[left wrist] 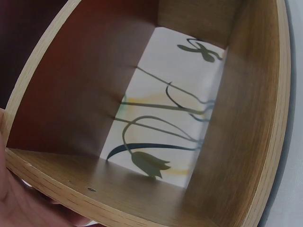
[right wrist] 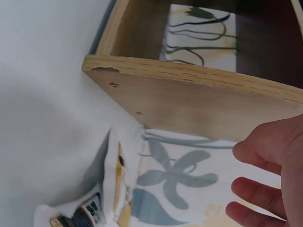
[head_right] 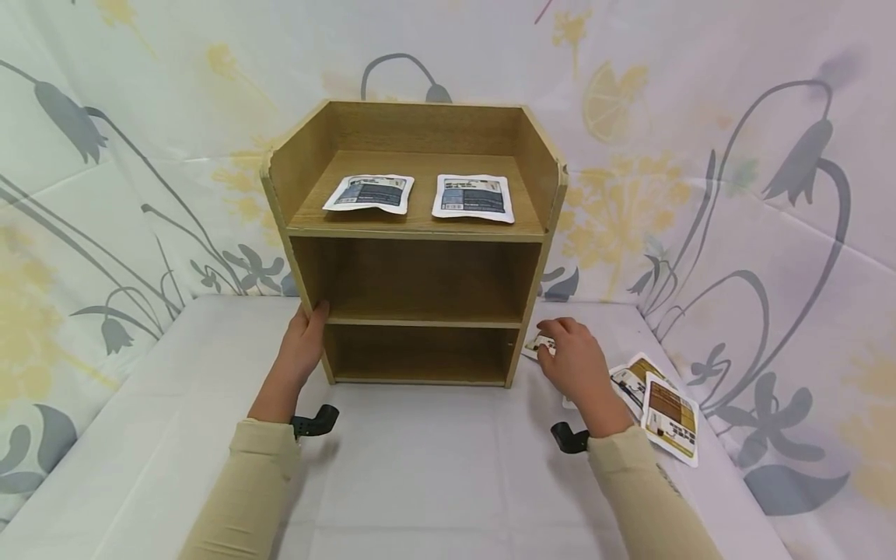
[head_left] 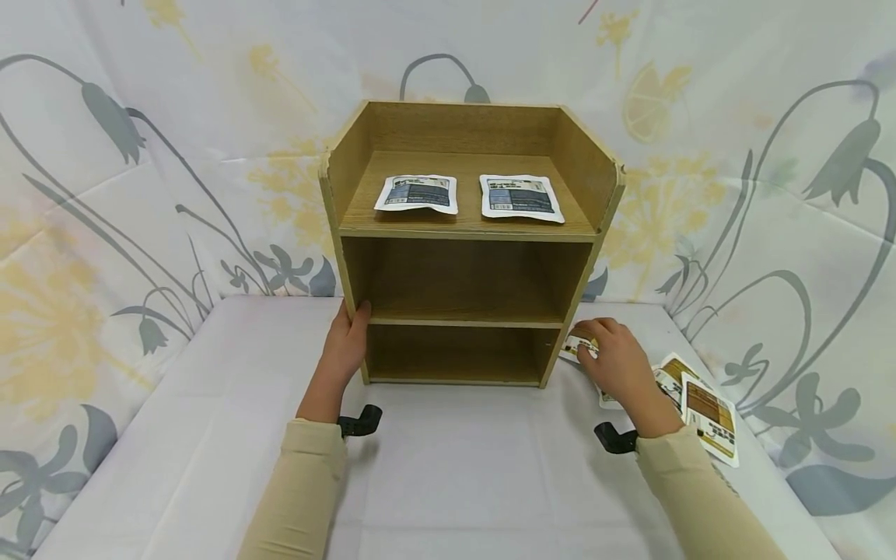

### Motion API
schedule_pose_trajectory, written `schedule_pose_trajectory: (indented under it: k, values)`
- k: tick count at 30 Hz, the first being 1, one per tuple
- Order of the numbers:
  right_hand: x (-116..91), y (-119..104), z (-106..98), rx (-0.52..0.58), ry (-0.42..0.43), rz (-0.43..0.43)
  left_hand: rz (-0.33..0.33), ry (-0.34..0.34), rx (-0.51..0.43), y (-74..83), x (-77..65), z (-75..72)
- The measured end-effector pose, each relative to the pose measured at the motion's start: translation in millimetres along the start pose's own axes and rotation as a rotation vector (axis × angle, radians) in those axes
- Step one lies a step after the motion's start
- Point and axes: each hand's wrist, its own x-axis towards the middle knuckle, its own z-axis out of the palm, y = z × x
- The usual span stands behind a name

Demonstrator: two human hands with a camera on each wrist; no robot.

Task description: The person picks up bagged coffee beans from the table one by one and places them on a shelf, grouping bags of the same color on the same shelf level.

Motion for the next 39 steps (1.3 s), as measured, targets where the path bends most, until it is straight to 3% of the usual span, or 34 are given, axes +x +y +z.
schedule_pose_trajectory:
  k: [10, 27, 39]
  values:
    - [7, 6, 17, -0.005, -0.062, 0.048, 0.003, 0.004, -0.003, 0.7, -0.5, 0.6]
    - [19, 23, 45, -0.154, -0.177, 0.068, 0.010, 0.001, -0.014, 2.1, -0.8, -0.7]
    - [21, 26, 58, -0.196, -0.183, 0.073, -0.001, -0.007, -0.024, 1.1, -0.9, -1.1]
